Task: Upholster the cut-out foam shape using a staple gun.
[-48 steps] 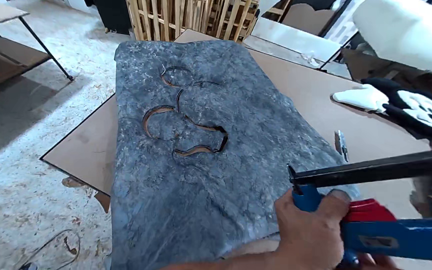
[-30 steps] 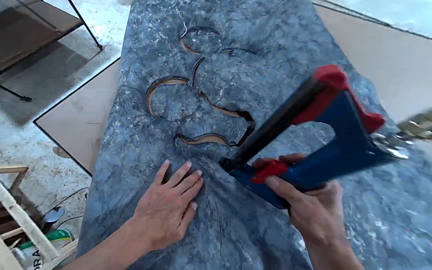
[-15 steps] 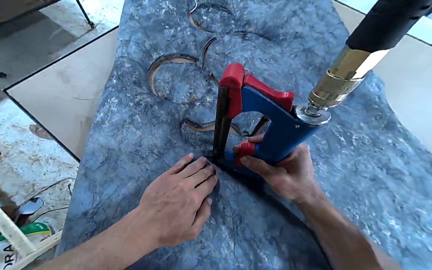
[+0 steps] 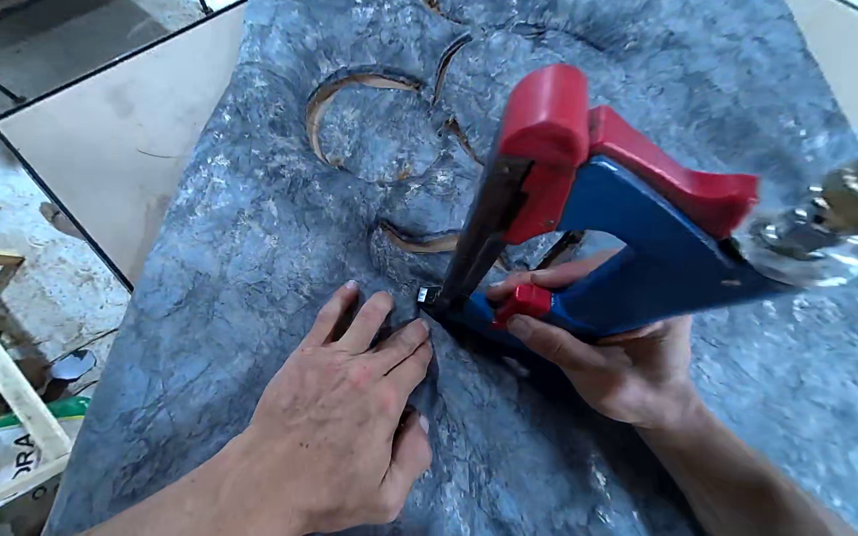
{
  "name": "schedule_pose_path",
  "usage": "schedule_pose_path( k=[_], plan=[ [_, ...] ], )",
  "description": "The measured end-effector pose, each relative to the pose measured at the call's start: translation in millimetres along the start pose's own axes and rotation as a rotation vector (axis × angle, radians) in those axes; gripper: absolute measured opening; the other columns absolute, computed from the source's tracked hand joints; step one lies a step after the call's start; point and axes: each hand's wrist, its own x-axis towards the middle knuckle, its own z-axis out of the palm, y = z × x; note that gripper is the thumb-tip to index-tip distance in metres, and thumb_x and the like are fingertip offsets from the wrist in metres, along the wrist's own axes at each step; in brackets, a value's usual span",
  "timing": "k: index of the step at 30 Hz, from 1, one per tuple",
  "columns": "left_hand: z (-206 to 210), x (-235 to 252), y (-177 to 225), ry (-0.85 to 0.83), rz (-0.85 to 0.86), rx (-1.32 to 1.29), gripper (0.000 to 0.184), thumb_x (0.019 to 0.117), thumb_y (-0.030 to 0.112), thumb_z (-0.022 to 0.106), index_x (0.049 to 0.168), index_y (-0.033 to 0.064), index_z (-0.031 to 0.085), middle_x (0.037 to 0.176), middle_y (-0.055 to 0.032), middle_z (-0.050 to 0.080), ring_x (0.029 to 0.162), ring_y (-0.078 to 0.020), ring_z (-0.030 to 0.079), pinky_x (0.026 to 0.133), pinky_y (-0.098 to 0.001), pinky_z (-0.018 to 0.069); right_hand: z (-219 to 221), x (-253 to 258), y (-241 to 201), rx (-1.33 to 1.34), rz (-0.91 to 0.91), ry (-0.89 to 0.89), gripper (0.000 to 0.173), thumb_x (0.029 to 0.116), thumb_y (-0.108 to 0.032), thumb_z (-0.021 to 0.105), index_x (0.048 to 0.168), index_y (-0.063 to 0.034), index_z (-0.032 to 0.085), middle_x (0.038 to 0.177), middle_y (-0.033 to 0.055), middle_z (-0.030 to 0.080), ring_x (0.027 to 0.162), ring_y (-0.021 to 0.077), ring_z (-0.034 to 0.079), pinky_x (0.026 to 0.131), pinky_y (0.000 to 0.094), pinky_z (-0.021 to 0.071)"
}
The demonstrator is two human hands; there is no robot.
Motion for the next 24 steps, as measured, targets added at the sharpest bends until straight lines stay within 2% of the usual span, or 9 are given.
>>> schedule_pose_path(
  k=[6,10,13,17,22,24],
  plan=[
    [0,-1,1,0.006,-0.004,-0.027,0.057,0.098,0.05,0.031,0.132,0.0251,0.07,0.147,0.0065,0.06,0.15,-0.0315,0.037,0.122,-0.0655,0.018,-2,4,3,0.047,-0.038,-0.043,0.035,0.0888,-0.012,0.074,0.121,-0.0176,0.064,0.113,0.0026,0.075,0.1,0.0212,0.074,0.088,0.0367,0.064],
    [-1,0,-1,-0.01,0.003,-0.044,0.057,0.099,0.049,0.03,0.133,0.0249,0.07,0.147,0.007,0.06,0.152,-0.0302,0.034,0.123,-0.0653,0.0146,-5,8,5,0.034,-0.063,-0.064,0.037,0.0889,-0.014,0.076,0.123,-0.02,0.062,0.113,-0.0002,0.074,0.102,0.0186,0.073,0.089,0.0339,0.0636],
    [0,1,-3,-0.014,0.025,-0.052,0.058,0.1001,0.047,0.029,0.135,0.0223,0.069,0.149,0.006,0.059,0.153,-0.0284,0.034,0.125,-0.0647,0.0133,-6,5,5,-0.009,-0.055,-0.058,0.037,0.0901,-0.017,0.076,0.124,-0.0238,0.064,0.115,-0.0052,0.074,0.103,0.013,0.072,0.09,0.0286,0.0621],
    [1,1,-3,-0.004,0.028,-0.052,0.057,0.0994,0.046,0.031,0.134,0.022,0.07,0.148,0.0066,0.06,0.152,-0.0287,0.035,0.124,-0.0651,0.0136,-5,8,8,0.083,-0.051,-0.083,0.035,0.0891,-0.012,0.076,0.121,-0.0212,0.064,0.111,-0.0014,0.073,0.101,0.0177,0.073,0.088,0.034,0.0635],
    [2,0,-5,0.026,0.036,-0.062,0.055,0.0992,0.044,0.032,0.131,0.0239,0.071,0.144,0.0084,0.062,0.15,-0.0281,0.038,0.123,-0.0646,0.0155,-9,8,10,0.089,-0.02,-0.126,0.029,0.0906,-0.015,0.075,0.117,-0.0212,0.066,0.108,-0.0029,0.074,0.1,0.0155,0.072,0.088,0.0324,0.0626],
    [2,0,-5,0.028,0.035,-0.078,0.053,0.0994,0.043,0.032,0.131,0.0266,0.071,0.143,0.01,0.063,0.15,-0.0274,0.038,0.123,-0.065,0.0159,-12,7,8,0.044,-0.023,-0.152,0.029,0.0916,-0.018,0.074,0.119,-0.0238,0.067,0.111,-0.0076,0.073,0.103,0.0095,0.071,0.089,0.0279,0.0617]
  ],
)
